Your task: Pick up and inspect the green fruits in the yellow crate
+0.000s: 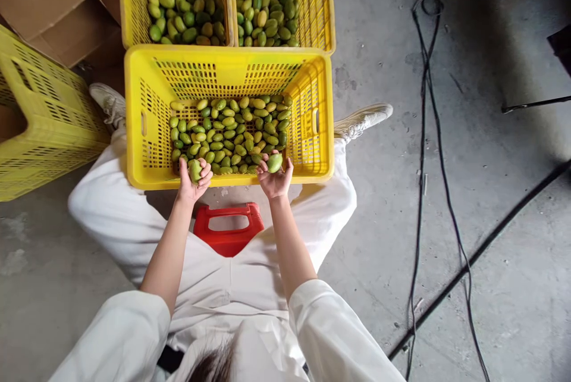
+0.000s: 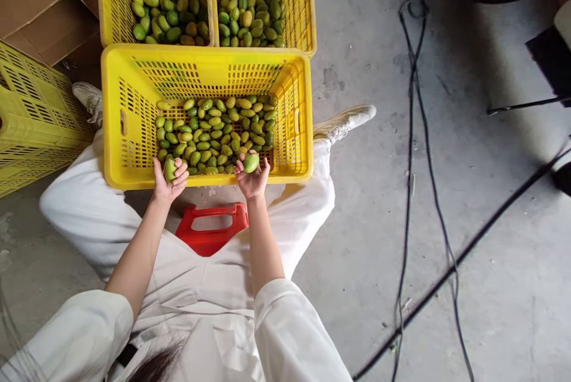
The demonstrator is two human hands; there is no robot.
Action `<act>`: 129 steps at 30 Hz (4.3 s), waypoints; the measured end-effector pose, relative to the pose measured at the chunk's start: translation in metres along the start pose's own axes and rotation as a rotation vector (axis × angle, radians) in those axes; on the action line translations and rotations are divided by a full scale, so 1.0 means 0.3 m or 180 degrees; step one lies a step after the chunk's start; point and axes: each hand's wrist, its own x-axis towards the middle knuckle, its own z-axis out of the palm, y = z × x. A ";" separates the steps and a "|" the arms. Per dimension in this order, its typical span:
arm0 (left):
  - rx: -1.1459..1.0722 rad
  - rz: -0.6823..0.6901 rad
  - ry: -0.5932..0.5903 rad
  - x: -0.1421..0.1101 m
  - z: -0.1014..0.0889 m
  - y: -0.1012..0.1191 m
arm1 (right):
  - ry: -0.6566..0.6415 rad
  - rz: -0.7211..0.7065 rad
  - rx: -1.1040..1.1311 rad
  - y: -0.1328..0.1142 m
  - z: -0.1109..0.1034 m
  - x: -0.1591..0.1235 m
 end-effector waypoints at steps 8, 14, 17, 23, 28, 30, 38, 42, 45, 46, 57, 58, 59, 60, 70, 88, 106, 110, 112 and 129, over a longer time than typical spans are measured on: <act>-0.0058 0.0304 0.0273 0.026 0.025 -0.027 | -0.0105 0.0189 -0.0184 0.018 -0.013 0.023; 0.0050 0.0390 0.0141 0.037 0.007 -0.042 | -0.0307 0.0077 -0.0218 0.014 -0.027 -0.002; -0.0045 0.0427 0.0223 0.029 0.009 -0.036 | -0.0285 0.0013 -0.0184 0.010 -0.026 -0.007; -0.0047 0.0190 0.0164 0.020 0.028 -0.022 | -0.0181 0.0107 -0.0023 0.007 -0.009 0.015; -0.0242 0.0290 0.0229 0.013 0.016 -0.026 | -0.0074 0.0082 -0.0093 0.020 -0.019 0.030; -0.0202 0.0254 0.0261 0.014 0.005 -0.031 | -0.0089 0.0073 -0.0100 0.022 -0.026 0.022; -0.0310 0.0255 -0.0172 0.007 -0.002 -0.023 | -0.0136 0.0134 0.0276 -0.004 -0.004 -0.003; -0.0223 0.0113 0.0102 0.004 -0.001 -0.009 | -0.0227 0.0110 0.0240 0.003 -0.001 -0.004; -0.0266 0.0020 0.0102 0.004 -0.005 -0.006 | -0.0078 -0.0097 0.0389 0.009 -0.003 0.001; -0.0311 0.0029 0.0069 0.003 -0.005 -0.005 | -0.0026 -0.0124 0.0394 0.011 -0.004 0.006; -0.0175 0.0017 0.0264 0.011 0.012 -0.027 | -0.0094 -0.0095 -0.0031 0.028 -0.032 0.034; -0.0140 0.0011 0.0201 0.011 0.008 -0.030 | -0.0082 -0.0131 -0.0062 0.029 -0.031 0.033; -0.0152 0.0045 0.0113 0.011 0.005 -0.031 | -0.0080 -0.0143 -0.0111 0.030 -0.030 0.031; -0.0196 0.0103 0.0021 0.010 0.002 -0.032 | -0.0099 -0.0135 -0.0167 0.030 -0.030 0.029; -0.0269 0.0093 0.0019 0.003 -0.004 -0.013 | 0.0119 0.0078 0.0318 0.010 0.001 0.035; -0.0191 0.0177 0.0176 0.010 0.019 -0.029 | 0.0107 -0.0299 0.0030 0.016 0.016 0.009; -0.0406 0.0236 0.0293 0.015 0.045 -0.015 | 0.0073 -0.0228 -0.0117 0.006 0.043 -0.005; -0.0200 0.0131 0.0324 0.025 0.036 -0.023 | 0.0025 -0.0224 -0.0215 0.008 0.024 -0.006; -0.0168 0.0076 0.0260 0.024 0.025 -0.026 | 0.0004 -0.0247 -0.0125 0.008 0.010 -0.004; -0.0228 0.0152 0.0091 0.001 0.008 -0.015 | -0.0193 -0.0373 -0.0101 0.018 -0.002 0.001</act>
